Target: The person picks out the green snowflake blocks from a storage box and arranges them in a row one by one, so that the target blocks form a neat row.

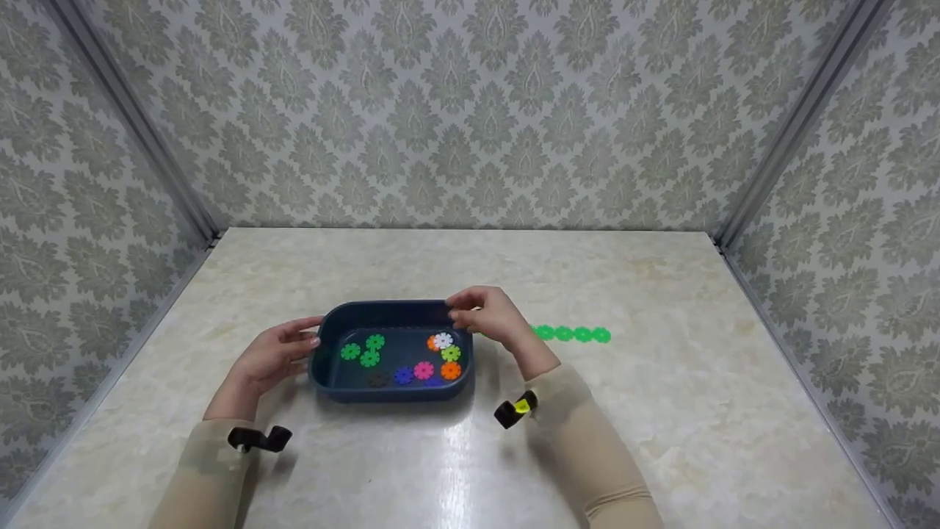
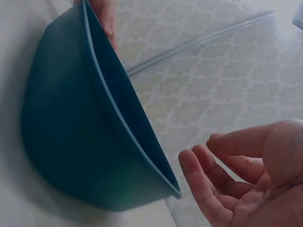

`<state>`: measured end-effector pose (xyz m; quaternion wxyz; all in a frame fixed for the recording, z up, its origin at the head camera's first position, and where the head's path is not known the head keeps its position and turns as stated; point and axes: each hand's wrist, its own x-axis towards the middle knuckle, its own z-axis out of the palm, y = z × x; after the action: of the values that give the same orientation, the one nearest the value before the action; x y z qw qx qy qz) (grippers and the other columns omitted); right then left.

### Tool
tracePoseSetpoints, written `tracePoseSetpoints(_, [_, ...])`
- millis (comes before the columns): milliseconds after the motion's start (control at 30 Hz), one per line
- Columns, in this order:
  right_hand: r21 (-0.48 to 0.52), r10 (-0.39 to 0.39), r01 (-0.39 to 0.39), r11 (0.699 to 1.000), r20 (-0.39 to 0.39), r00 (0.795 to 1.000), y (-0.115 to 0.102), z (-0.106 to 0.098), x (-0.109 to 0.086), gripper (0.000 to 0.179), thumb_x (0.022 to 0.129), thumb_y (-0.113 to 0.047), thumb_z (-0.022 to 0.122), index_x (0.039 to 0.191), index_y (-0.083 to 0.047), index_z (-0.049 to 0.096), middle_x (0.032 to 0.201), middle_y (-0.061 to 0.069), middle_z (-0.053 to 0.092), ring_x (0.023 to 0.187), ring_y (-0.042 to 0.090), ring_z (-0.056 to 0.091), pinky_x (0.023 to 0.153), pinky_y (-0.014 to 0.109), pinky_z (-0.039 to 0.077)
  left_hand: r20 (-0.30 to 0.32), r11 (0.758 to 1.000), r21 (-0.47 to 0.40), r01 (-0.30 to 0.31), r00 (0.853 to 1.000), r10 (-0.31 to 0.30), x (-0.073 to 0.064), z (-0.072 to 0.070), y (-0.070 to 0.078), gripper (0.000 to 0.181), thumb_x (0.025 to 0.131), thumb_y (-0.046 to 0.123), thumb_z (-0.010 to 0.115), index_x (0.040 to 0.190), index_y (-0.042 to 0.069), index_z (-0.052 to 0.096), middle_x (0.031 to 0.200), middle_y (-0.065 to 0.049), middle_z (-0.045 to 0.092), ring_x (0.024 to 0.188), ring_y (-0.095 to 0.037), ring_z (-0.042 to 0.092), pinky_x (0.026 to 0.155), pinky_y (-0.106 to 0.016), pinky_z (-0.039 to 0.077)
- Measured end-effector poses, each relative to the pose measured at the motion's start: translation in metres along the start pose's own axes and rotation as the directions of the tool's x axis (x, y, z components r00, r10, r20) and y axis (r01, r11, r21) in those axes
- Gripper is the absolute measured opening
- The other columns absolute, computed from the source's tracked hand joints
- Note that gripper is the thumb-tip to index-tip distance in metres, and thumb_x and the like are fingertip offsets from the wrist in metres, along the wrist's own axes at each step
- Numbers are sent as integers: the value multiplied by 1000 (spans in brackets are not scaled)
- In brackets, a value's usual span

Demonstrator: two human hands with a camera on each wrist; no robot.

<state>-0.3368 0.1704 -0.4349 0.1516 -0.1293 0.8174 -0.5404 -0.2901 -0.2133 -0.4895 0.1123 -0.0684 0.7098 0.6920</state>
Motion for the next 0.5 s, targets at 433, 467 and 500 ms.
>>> tracePoseSetpoints(433, [-21, -55, 58, 998, 99, 994, -13, 54, 22, 31, 98, -11, 69, 128, -3, 70, 120, 14, 72, 97, 13, 71, 91, 41, 59, 28, 1000, -24, -3, 1000, 4, -1, -2, 0, 55, 100, 7, 67, 151, 6, 49, 106, 0, 61, 81, -8, 64, 65, -26, 55])
tracePoseSetpoints(467, [-28, -59, 62, 998, 104, 993, -14, 57, 24, 31, 98, -11, 69, 128, -3, 70, 120, 14, 72, 98, 13, 71, 92, 42, 59, 28, 1000, -22, -2, 1000, 3, -1, -2, 1, 55, 100, 8, 67, 152, 6, 49, 106, 0, 61, 82, -9, 64, 66, -26, 55])
tracePoseSetpoints(500, [-36, -62, 66, 997, 107, 992, -16, 61, 26, 31, 98, -11, 69, 128, -3, 70, 121, 14, 72, 99, 14, 71, 92, 43, 59, 27, 1000, -20, -1, 1000, 2, -1, -2, 1, 55, 100, 8, 67, 152, 6, 49, 106, 0, 61, 82, -9, 65, 66, -26, 55])
